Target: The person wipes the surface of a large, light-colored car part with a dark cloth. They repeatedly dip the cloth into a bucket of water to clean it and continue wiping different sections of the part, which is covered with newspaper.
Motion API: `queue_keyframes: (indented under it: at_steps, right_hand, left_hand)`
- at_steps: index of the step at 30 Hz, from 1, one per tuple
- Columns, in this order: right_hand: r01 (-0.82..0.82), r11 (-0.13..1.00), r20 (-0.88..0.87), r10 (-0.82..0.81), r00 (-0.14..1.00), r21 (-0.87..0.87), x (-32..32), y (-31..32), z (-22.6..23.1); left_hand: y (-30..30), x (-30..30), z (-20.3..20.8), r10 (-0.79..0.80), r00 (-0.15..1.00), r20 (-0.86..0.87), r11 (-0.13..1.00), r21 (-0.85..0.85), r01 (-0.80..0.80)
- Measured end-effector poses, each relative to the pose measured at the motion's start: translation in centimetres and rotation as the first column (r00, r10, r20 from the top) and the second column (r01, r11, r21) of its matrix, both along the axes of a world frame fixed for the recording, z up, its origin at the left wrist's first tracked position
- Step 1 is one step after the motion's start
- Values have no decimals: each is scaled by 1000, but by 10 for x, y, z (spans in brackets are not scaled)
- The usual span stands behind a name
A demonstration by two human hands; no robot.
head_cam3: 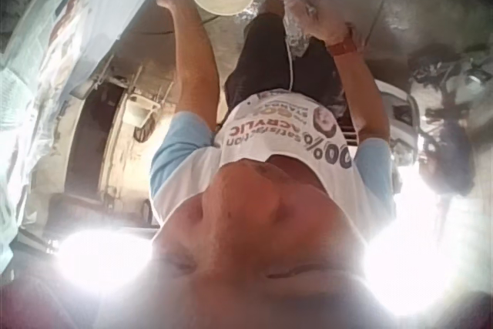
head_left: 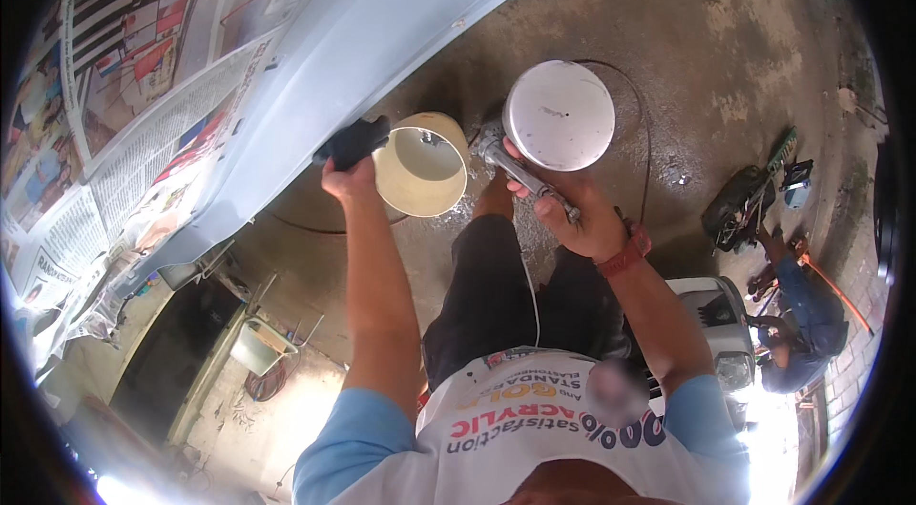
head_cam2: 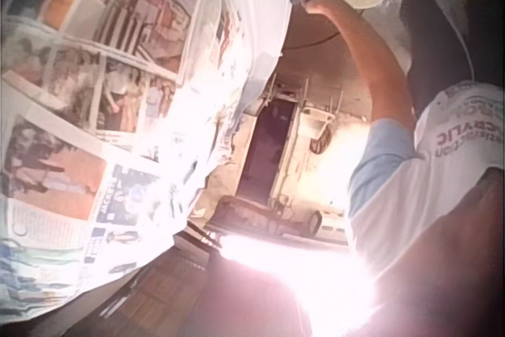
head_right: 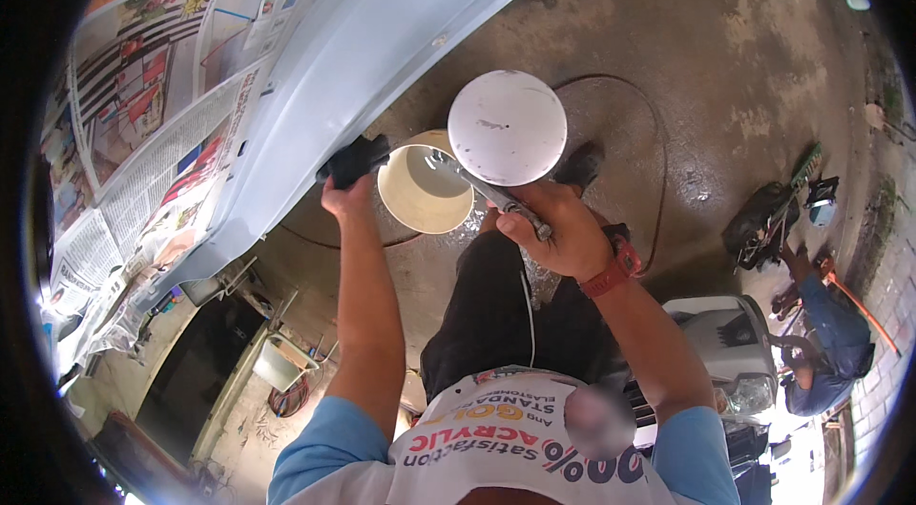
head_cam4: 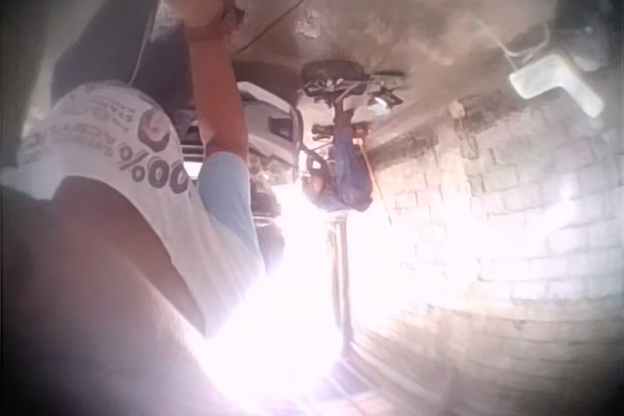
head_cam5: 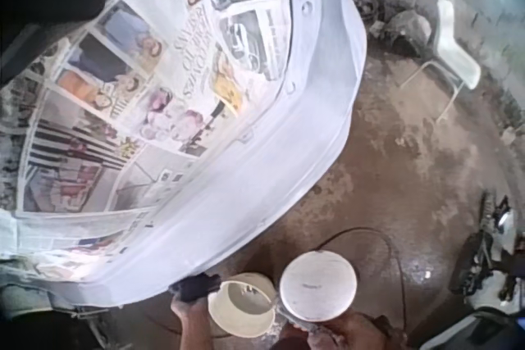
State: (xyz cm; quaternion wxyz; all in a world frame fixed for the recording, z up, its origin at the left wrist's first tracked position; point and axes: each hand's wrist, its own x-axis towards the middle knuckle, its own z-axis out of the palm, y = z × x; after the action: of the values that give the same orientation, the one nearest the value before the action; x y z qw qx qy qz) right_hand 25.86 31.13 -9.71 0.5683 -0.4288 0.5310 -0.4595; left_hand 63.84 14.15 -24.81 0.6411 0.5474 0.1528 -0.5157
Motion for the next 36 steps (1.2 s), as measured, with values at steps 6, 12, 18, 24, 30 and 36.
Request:
queue_keyframes:
  at_steps: [6,12,18,24,30,36]
  right_hand:
    - [-47,999,-24,48,999,18,-36,-9,-4]
    - [51,991,52,-58,997,127,-106,-6,19]
    - [84,978,-15,-82,996,193,-196,6,25]
    - [91,957,-148,-52,988,275,-211,1,33]
    - [-120,961,-55,137,989,249,-161,-8,26]
    - [-320,930,30,320,947,179,-81,-21,27]
  left_hand:
    - [2,-185,6,-125,967,-220,992,-41,118]
    - [-3,-331,-22,-180,904,-389,975,-192,112]
    - [-29,-468,-23,-370,836,-405,903,-367,222]
    - [-25,-454,8,-277,845,-458,951,-257,172]
    - [3,-297,26,-101,955,-280,968,-250,30]
    - [8,-135,18,1,995,-98,985,-172,-18]
